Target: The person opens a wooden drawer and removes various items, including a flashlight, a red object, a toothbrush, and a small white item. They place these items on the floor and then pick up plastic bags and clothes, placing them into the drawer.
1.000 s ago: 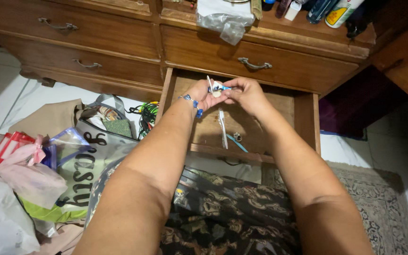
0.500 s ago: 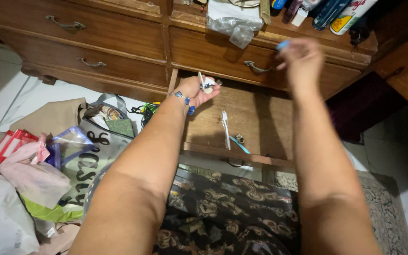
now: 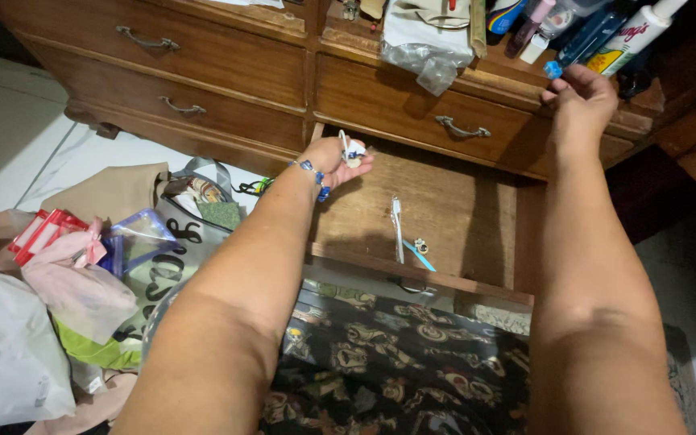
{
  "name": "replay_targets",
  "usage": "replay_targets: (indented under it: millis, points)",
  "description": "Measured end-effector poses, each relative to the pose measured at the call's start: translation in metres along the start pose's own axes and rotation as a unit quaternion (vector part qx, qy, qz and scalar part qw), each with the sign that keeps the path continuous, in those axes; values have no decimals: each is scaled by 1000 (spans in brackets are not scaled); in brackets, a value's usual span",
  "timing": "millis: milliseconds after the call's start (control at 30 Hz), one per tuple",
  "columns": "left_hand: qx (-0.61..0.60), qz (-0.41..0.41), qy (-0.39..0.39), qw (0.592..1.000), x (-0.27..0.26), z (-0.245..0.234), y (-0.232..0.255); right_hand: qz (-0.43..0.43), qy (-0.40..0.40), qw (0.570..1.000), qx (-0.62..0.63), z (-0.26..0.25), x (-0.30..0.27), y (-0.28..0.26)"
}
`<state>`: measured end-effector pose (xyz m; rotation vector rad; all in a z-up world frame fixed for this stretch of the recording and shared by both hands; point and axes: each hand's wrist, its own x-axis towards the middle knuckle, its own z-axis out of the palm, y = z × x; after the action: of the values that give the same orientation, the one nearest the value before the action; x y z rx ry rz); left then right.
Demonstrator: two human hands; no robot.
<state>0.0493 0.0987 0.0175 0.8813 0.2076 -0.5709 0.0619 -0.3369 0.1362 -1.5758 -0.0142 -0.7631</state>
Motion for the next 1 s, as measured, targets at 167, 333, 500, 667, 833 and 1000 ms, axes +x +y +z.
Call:
replay_targets:
  millis: [167,333,500,667,833,1000]
  points:
    - [16,7,11,1000,-9,-4,6,-55,14,998,-1,2,-1,4]
    - [4,-1,16,1000,-10,0,6,-31,-17,999,-7,17,6,-11]
    - [4,-2,9,1000,-10,3,7,-13,9,1000,25,32,-5,-37]
    - [23,-10,28,999,-8,-2,8,2,-67,998,4,56,-26,-61]
    - [15,-5,18,1000,-2,-2,5,-269,-102,919,-268,87,-28,-75]
    - [15,6,22,1000,-3,-3,3,-364,-108,842,-384,107,-15,-55]
